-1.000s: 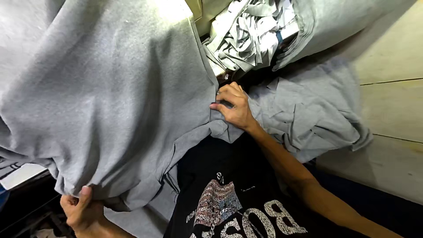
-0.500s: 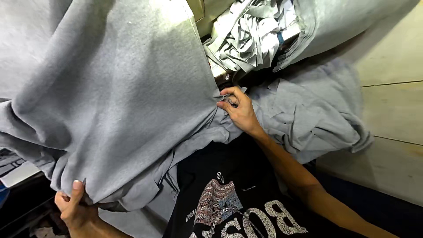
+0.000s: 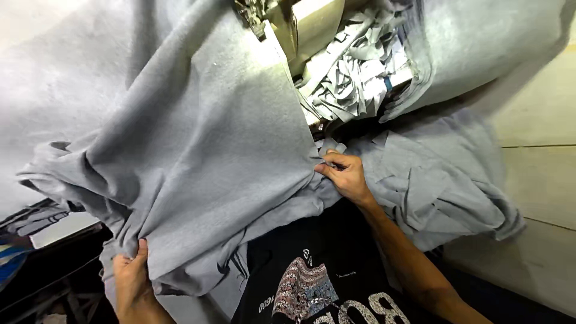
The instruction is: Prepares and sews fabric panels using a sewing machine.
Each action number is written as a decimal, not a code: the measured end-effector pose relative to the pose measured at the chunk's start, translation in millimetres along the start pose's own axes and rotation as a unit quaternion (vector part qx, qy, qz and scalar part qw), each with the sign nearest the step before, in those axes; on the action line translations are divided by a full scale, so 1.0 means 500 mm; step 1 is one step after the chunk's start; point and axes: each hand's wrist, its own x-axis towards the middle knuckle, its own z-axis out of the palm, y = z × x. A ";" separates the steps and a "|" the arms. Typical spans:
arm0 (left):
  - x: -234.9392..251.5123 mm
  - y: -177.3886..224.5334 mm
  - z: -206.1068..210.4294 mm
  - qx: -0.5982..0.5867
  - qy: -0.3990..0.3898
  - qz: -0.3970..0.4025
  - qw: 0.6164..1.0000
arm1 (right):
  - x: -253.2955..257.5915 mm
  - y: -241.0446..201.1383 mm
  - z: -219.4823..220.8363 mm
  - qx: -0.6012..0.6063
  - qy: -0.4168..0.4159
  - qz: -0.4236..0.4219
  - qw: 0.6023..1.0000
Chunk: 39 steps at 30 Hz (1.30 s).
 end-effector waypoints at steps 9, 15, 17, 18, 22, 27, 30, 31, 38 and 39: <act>0.036 0.055 0.023 -0.058 0.040 0.075 0.995 | 0.052 -0.042 0.023 0.007 0.036 -0.035 0.999; 0.093 0.102 0.004 -0.057 0.039 0.112 0.991 | 0.141 -0.095 0.043 -0.024 0.016 -0.041 0.999; 0.113 0.110 -0.006 -0.063 0.030 0.122 0.990 | 0.168 -0.110 0.049 -0.029 0.009 -0.050 0.998; 0.120 0.120 -0.005 -0.064 0.035 0.122 0.990 | 0.177 -0.118 0.051 -0.029 0.005 -0.047 0.998; 0.154 0.151 -0.002 -0.072 0.053 0.124 0.988 | 0.202 -0.144 0.056 -0.029 -0.016 -0.035 0.999; 0.203 0.158 -0.008 -0.057 0.060 0.127 0.988 | 0.223 -0.152 0.053 -0.033 -0.027 -0.028 0.999; 0.228 0.159 -0.015 -0.047 0.063 0.141 0.987 | 0.236 -0.156 0.047 -0.035 -0.028 -0.027 0.999; 0.236 0.157 -0.020 -0.048 0.060 0.147 0.986 | 0.240 -0.159 0.045 -0.039 -0.030 -0.031 0.998; 0.272 0.169 -0.039 -0.032 0.048 0.173 0.983 | 0.299 -0.169 0.049 -0.063 -0.011 -0.078 0.995; 0.279 0.166 -0.044 -0.028 0.046 0.177 0.983 | 0.311 -0.167 0.050 -0.058 -0.012 -0.090 0.994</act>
